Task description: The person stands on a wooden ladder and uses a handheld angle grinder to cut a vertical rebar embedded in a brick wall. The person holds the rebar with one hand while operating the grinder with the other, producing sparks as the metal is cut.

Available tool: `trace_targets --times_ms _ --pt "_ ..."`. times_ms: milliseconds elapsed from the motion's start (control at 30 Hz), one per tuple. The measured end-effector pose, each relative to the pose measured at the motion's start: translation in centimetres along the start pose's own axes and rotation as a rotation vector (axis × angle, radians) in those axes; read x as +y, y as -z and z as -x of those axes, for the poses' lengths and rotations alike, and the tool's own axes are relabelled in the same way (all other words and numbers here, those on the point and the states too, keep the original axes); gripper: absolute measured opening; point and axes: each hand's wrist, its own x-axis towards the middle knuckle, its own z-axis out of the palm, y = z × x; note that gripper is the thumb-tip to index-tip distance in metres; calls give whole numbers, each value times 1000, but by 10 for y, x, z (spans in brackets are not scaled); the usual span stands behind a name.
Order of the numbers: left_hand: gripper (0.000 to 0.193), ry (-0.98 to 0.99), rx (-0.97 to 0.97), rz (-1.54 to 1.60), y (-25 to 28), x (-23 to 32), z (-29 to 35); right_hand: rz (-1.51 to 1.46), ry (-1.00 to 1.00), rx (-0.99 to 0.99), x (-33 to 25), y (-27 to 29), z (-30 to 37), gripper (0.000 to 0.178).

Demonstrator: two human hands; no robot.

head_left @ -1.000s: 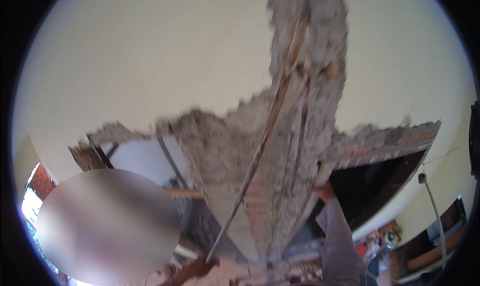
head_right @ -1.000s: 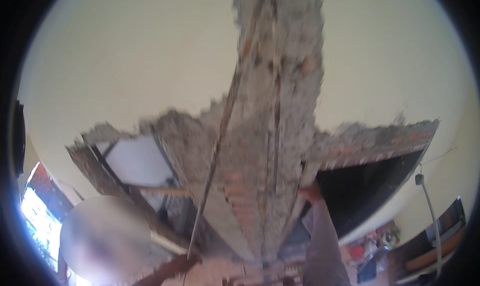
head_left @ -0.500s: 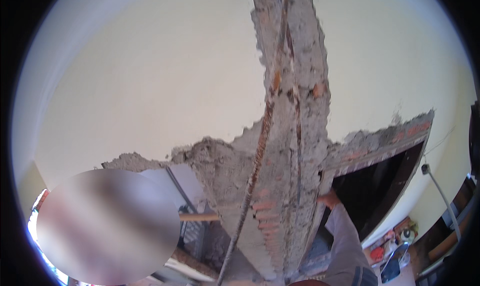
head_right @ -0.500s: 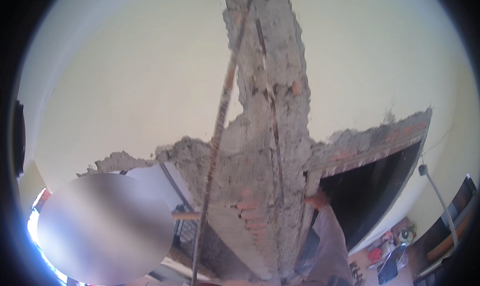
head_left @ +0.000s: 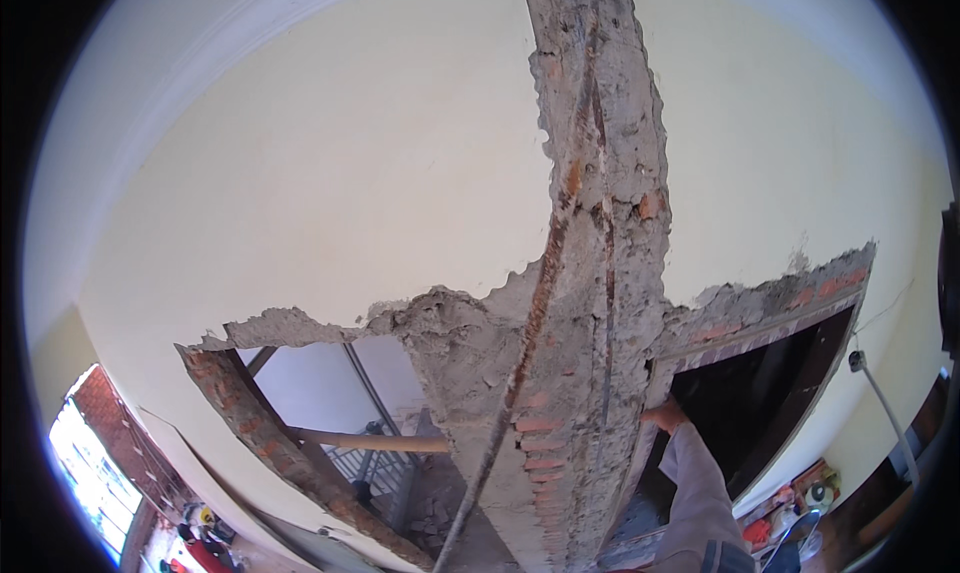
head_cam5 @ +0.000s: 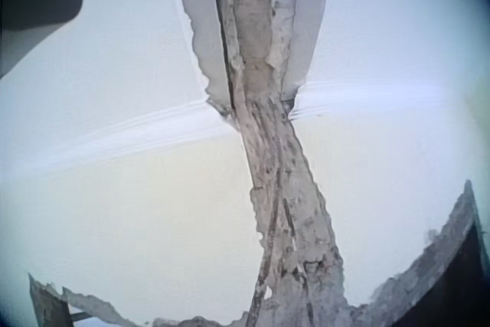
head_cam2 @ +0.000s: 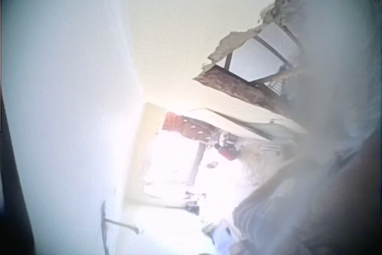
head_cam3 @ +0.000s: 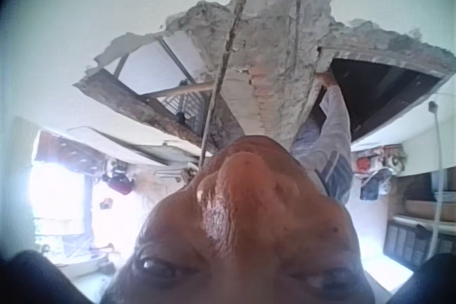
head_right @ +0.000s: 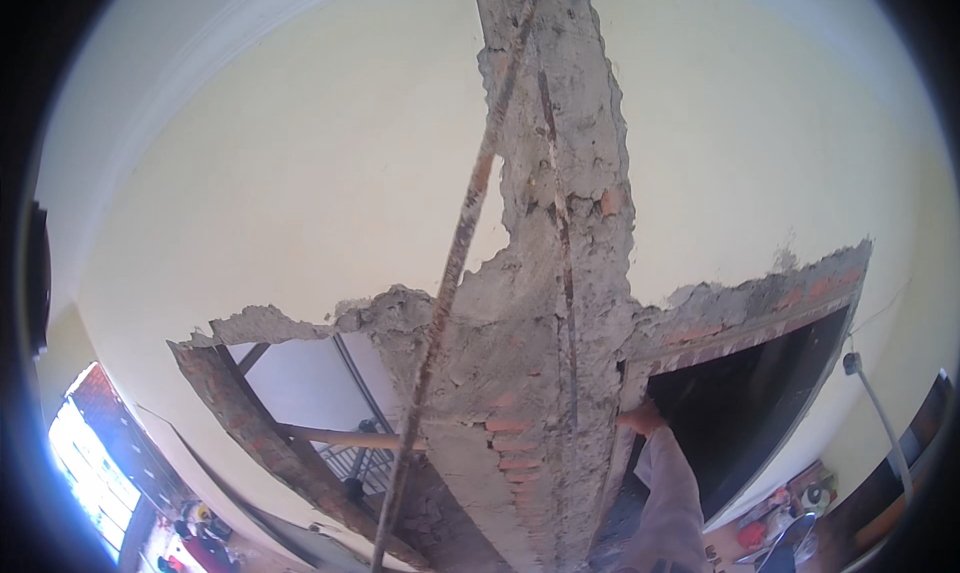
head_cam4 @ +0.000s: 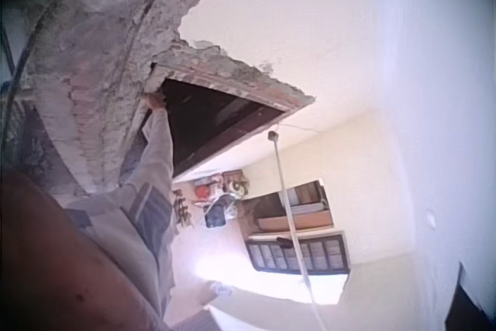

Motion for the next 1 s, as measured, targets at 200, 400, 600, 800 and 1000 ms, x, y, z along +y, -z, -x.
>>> trace_targets --times_ms 200,400,600,800,1000 --pt "19 -39 147 -3 27 28 63 -52 28 -74 -1 1 -8 114" --pt "19 -132 197 -43 37 45 103 101 47 66 -15 9 13 103" --pt "20 93 26 256 11 4 61 -203 75 28 5 -8 1 102" --pt "45 40 -152 -154 -83 -61 -78 -601 375 -207 87 -25 -46 78" --pt "44 -118 -127 62 -109 7 -142 -396 257 -244 73 4 -51 70"
